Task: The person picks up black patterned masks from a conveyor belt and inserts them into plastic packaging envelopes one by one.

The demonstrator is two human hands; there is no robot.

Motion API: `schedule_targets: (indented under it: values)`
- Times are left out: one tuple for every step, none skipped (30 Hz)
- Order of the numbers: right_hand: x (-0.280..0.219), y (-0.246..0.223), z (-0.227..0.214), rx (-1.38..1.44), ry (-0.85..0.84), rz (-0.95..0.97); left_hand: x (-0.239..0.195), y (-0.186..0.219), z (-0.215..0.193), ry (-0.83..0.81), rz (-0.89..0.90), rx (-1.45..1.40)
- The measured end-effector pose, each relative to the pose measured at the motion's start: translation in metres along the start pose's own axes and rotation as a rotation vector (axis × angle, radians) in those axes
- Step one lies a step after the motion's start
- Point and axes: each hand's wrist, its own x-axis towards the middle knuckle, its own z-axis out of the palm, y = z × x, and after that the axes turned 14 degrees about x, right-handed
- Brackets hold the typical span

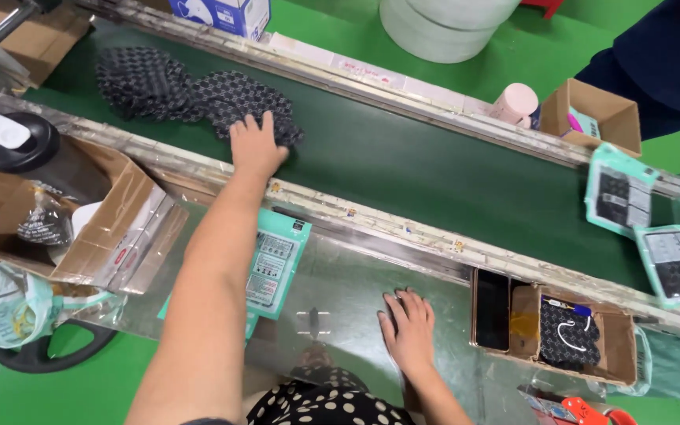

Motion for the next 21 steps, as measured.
schedule_targets:
  values:
    - [0.0, -0.001, 0.0, 0.002, -0.008, 0.003, 0.006, -0.002, 0.023, -0.008, -0.002, 0.001]
    - [0.0, -0.001, 0.0, 0.003, -0.003, 0.005, 0.011, -0.005, 0.046, 0.105, 0.07, 0.012]
    - [0.0, -0.001, 0.0, 0.001, 0.005, 0.006, 0.017, -0.006, 0.068, 0.223, 0.141, 0.022]
    - [0.0, 0.0, -0.001, 0.001, 0.0, 0.009, 0.008, 0.004, 0.057, 0.217, 0.141, 0.021]
    - [0.001, 0.0, -0.001, 0.019, 0.007, 0.014, 0.002, 0.015, 0.043, 0.309, 0.286, -0.024]
    - [0.001, 0.001, -0.001, 0.037, 0.014, 0.019, -0.006, 0.026, 0.029, 0.4, 0.432, -0.07]
    - [0.004, -0.005, -0.007, 0.035, 0.02, 0.026, -0.036, 0.043, -0.001, 0.402, 0.442, -0.072]
    - [0.007, -0.01, -0.013, 0.163, 0.111, 0.041, -0.066, 0.06, -0.032, 0.467, 0.574, -0.1]
    - [0.016, -0.014, -0.019, 0.286, 0.212, 0.049, -0.091, 0.078, -0.064, 0.542, 0.71, -0.128]
    - [0.032, -0.026, -0.036, 0.28, 0.229, 0.049, -0.121, 0.085, -0.08, 0.555, 0.722, -0.131]
    - [0.044, -0.039, -0.053, 0.139, 0.385, -0.143, -0.155, 0.09, -0.094, 0.472, 0.941, -0.354]
    - [0.055, -0.052, -0.069, -0.009, 0.535, -0.336, -0.19, 0.094, -0.107, 0.374, 1.154, -0.579]
    - [0.049, -0.046, -0.074, -0.015, 0.526, -0.316, -0.211, 0.094, -0.106, 0.357, 1.16, -0.593]
    - [0.042, -0.041, -0.078, 0.072, 0.319, -0.294, -0.232, 0.092, -0.106, 0.305, 1.245, -0.699]
    - [0.046, -0.033, -0.083, 0.154, 0.129, -0.285, -0.242, 0.092, -0.108, 0.274, 1.335, -0.795]
    - [0.036, -0.029, -0.076, 0.146, 0.138, -0.279, -0.251, 0.084, -0.105, 0.277, 1.347, -0.798]
    - [0.035, -0.022, -0.068, 0.173, -0.117, 0.006, -0.251, 0.078, -0.102, 0.279, 1.245, -0.932]
    - [0.034, -0.015, -0.06, 0.201, -0.368, 0.293, -0.25, 0.072, -0.099, 0.278, 1.14, -1.064]
    - [0.026, -0.01, -0.049, 0.198, -0.353, 0.3, -0.254, 0.072, -0.081, 0.279, 1.157, -1.066]
    - [0.018, -0.004, -0.038, 0.406, -0.224, 0.052, -0.257, 0.072, -0.062, 0.036, 0.977, -1.112]
    - [0.002, -0.001, -0.026, 0.607, -0.104, -0.193, -0.268, 0.071, -0.042, -0.22, 0.78, -1.14]
